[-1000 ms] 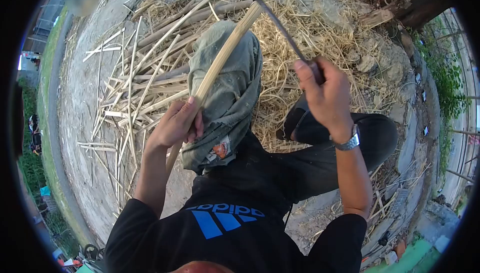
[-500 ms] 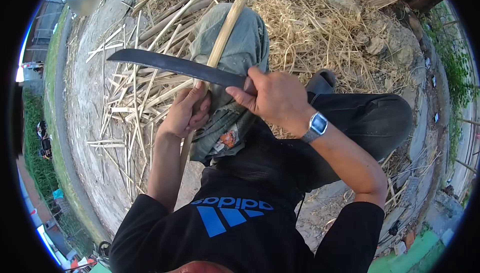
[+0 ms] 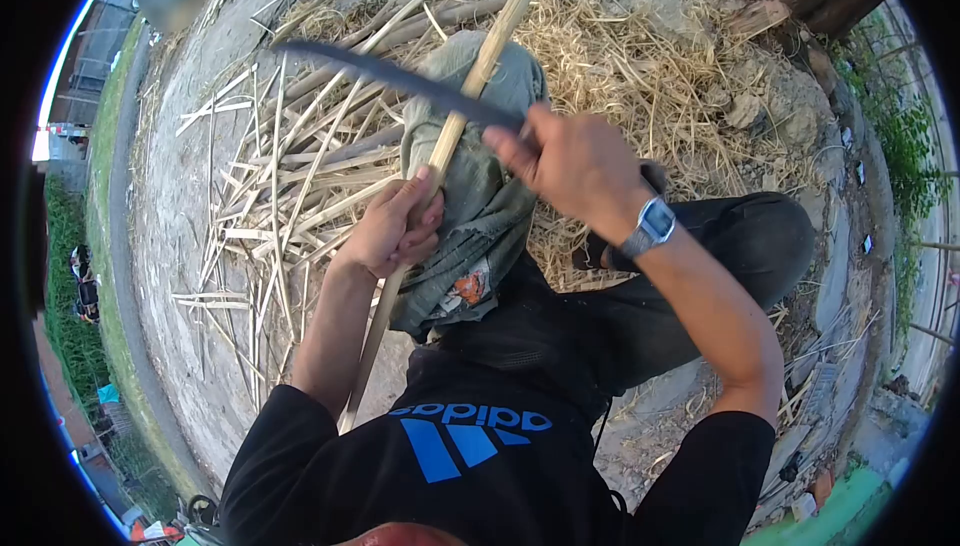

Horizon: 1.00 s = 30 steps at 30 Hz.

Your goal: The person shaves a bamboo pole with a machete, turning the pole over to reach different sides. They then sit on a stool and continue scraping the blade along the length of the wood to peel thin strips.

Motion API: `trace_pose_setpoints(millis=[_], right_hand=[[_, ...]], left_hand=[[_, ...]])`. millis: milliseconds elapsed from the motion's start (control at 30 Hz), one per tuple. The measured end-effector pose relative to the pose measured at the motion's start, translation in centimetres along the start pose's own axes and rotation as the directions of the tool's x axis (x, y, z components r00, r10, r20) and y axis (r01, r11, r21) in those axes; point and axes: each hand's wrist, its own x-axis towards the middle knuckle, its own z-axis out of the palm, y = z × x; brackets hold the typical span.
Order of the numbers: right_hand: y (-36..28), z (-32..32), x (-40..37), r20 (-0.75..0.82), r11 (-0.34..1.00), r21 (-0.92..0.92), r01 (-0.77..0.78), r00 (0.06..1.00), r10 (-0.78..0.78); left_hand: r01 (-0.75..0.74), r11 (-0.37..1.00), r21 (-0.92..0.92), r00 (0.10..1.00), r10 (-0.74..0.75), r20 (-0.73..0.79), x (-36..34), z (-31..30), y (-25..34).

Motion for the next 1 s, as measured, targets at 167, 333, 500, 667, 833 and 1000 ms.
trace_pose_setpoints(millis=[167, 333, 500, 667, 833, 1000], right_hand=[[4.4, -0.4, 3.0, -0.067, 0.996, -0.032, -0.083, 0.994, 0.081], [5.4, -3.6, 4.9, -0.040, 0.993, -0.049, -0.111, 0.993, 0.109], [6.7, -0.9, 3.2, -0.037, 0.985, -0.130, 0.111, 0.992, -0.117], [21.2, -5.1, 9.6, -0.181, 0.906, -0.138, -0.400, 0.910, 0.374], [18.2, -6.4, 6.4, -0.248, 0.945, 0.035, -0.324, 0.913, 0.323], [9.5, -5.3, 4.5, -0.279, 0.949, 0.281, -0.140, 0.935, 0.221]], left_hand=[[-0.012, 1.000, -0.021, 1.000, 0.012, 0.007, -0.3, -0.7, -1.0], [-0.004, 1.000, 0.003, 0.998, 0.004, -0.063, -0.3, 0.2, -0.5], [0.013, 1.000, 0.005, 0.998, -0.013, -0.058, -0.5, 0.1, -0.7], [0.013, 0.984, 0.179, 0.992, 0.010, -0.128, -2.1, -1.0, -1.9], [0.016, 0.983, 0.180, 0.992, 0.007, -0.123, -1.8, -2.0, -2.0], [0.031, 0.975, 0.221, 0.993, -0.005, -0.119, -1.8, -1.4, -1.3]])
